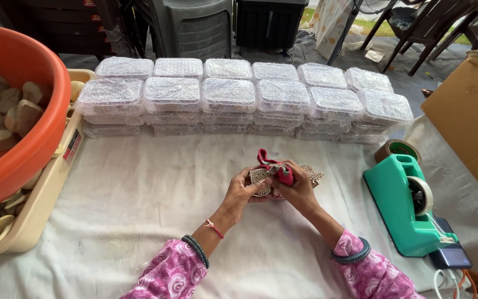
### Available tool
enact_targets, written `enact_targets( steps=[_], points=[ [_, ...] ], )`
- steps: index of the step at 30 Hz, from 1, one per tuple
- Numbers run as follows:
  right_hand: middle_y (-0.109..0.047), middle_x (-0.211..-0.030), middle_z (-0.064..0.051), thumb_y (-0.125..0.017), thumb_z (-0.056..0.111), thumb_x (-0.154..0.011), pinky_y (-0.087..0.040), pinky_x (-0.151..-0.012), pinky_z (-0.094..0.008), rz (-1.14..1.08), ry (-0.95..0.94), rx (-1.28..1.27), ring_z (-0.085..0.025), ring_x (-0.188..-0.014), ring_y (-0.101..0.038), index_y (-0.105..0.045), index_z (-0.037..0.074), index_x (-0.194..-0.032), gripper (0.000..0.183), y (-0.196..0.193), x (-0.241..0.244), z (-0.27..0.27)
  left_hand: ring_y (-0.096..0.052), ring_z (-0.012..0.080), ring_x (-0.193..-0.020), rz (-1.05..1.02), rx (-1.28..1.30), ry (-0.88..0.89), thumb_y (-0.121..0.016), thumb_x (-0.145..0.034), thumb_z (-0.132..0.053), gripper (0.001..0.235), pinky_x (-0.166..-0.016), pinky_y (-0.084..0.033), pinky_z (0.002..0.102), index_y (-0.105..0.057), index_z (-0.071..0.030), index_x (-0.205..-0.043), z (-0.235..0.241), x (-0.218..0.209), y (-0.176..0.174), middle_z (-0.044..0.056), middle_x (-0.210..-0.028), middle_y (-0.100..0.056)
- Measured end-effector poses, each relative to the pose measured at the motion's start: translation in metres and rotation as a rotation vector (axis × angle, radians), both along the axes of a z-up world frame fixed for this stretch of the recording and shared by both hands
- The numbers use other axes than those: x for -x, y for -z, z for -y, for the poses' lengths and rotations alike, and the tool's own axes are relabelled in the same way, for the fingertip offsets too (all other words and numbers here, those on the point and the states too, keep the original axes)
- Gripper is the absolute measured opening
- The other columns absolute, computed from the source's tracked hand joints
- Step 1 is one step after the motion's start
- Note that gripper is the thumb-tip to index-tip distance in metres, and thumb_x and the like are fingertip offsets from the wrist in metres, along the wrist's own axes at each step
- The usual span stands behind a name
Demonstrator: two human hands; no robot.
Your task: The person picks up small, ornate, flat decorative items from a large orange basin and wipes them with a red patterned cloth. They handle the items one at a time, wiping both sides, and place the cleaned items on the table. The person repeats this process for several items.
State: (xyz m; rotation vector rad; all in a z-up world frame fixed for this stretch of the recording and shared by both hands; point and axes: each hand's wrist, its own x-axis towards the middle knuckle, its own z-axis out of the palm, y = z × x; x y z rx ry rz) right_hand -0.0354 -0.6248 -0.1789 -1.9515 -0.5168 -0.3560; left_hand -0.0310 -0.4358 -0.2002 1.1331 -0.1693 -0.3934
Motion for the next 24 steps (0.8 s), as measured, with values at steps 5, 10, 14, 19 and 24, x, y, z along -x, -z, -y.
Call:
enact_targets(
  steps=[5, 10, 14, 19, 24],
  points=[
    [-0.070, -0.105, -0.008, -0.081, 0.014, -0.084, -0.057, -0.073, -0.032, -0.066, 0.203, -0.015, -0.018, -0.084, -0.071, -0.074, 0.002, -0.108, 0.028, 0.008, 0.010, -0.007, -0.072, 0.0180, -0.103, -0.083, 0.120, -0.131, -0.070, -0.092, -0.023, 0.037, -0.085, -0.066, 0.037, -0.060, -0.012, -0.126, 0.002, -0.010, 0.015, 0.004, -0.115, -0.071],
    [-0.064, -0.115, -0.017, -0.079, 0.000, -0.062, -0.053, -0.083, -0.037, 0.175, -0.104, 0.177, -0.029, -0.100, -0.067, -0.065, -0.004, -0.117, 0.057, -0.019, 0.027, -0.024, -0.066, 0.0107, -0.101, -0.156, 0.242, -0.307, -0.070, -0.095, -0.025, 0.028, -0.087, -0.057, 0.034, -0.063, -0.017, -0.121, -0.006, -0.024, 0.030, -0.002, -0.113, -0.070],
    [-0.066, -0.113, -0.015, -0.074, -0.002, -0.066, -0.054, -0.083, -0.035, 0.103, -0.052, 0.185, -0.027, -0.097, -0.069, -0.066, -0.002, -0.114, 0.049, 0.002, 0.016, -0.013, -0.066, 0.0093, -0.099, -0.130, 0.216, -0.308, -0.071, -0.094, -0.025, 0.027, -0.086, -0.055, 0.032, -0.065, -0.018, -0.120, -0.004, -0.019, 0.024, -0.003, -0.111, -0.072],
    [-0.071, -0.099, -0.009, -0.065, -0.007, -0.072, -0.055, -0.081, -0.032, 0.037, 0.185, 0.014, -0.019, -0.091, -0.069, -0.066, 0.000, -0.110, 0.039, 0.018, 0.007, -0.007, -0.067, 0.0082, -0.093, 0.013, 0.118, -0.194, -0.076, -0.092, -0.022, 0.033, -0.079, -0.054, 0.029, -0.068, -0.015, -0.123, 0.000, -0.012, 0.020, -0.003, -0.108, -0.074],
    [-0.071, -0.095, -0.004, -0.060, -0.009, -0.075, -0.056, -0.077, -0.028, -0.054, 0.272, -0.160, -0.014, -0.086, -0.067, -0.066, 0.001, -0.111, 0.037, 0.021, 0.001, 0.000, -0.068, 0.0109, -0.096, 0.004, 0.179, -0.096, -0.075, -0.092, -0.019, 0.036, -0.082, -0.057, 0.031, -0.067, -0.011, -0.126, -0.002, -0.013, 0.020, 0.000, -0.111, -0.074]
  ],
)
